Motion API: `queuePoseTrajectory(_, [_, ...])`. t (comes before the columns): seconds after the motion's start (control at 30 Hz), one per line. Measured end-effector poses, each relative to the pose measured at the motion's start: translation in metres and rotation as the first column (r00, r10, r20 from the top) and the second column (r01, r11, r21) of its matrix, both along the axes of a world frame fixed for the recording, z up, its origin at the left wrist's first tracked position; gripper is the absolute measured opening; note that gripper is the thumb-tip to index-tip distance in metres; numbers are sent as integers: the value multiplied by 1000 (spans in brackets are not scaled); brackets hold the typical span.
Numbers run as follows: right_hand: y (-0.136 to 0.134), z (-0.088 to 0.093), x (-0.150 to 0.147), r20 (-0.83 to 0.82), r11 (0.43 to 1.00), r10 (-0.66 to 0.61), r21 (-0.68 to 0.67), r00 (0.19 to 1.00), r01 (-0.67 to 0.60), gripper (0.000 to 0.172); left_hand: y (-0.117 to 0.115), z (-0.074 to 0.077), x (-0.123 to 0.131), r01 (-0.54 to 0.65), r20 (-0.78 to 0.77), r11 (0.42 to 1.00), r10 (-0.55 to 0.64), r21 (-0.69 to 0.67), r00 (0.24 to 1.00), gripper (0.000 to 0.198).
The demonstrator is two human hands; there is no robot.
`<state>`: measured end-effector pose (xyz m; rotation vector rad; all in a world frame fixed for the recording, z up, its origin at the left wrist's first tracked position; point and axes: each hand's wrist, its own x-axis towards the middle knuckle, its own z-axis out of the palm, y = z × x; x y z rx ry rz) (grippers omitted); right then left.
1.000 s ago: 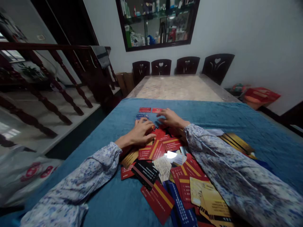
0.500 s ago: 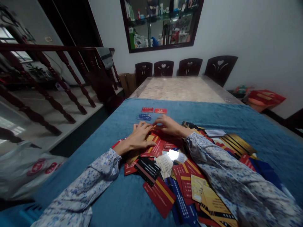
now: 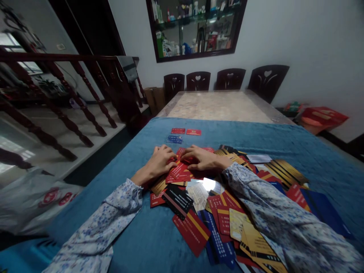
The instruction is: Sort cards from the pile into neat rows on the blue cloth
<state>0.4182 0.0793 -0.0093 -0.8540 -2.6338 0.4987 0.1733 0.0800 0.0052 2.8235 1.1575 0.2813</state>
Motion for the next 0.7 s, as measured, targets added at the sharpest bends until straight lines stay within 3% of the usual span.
queuePoseTrajectory(0.43, [1,-4,-1,32,998,42,35,999,-44,32,-30,16,0,-1,-133,996,-10,-87,991,37])
queuePoseTrajectory(0.7, [-2,-4,-1,-12,993,79,88,997,-78,28,-28,12,-1,19,-56,998,-22,-67,998,23])
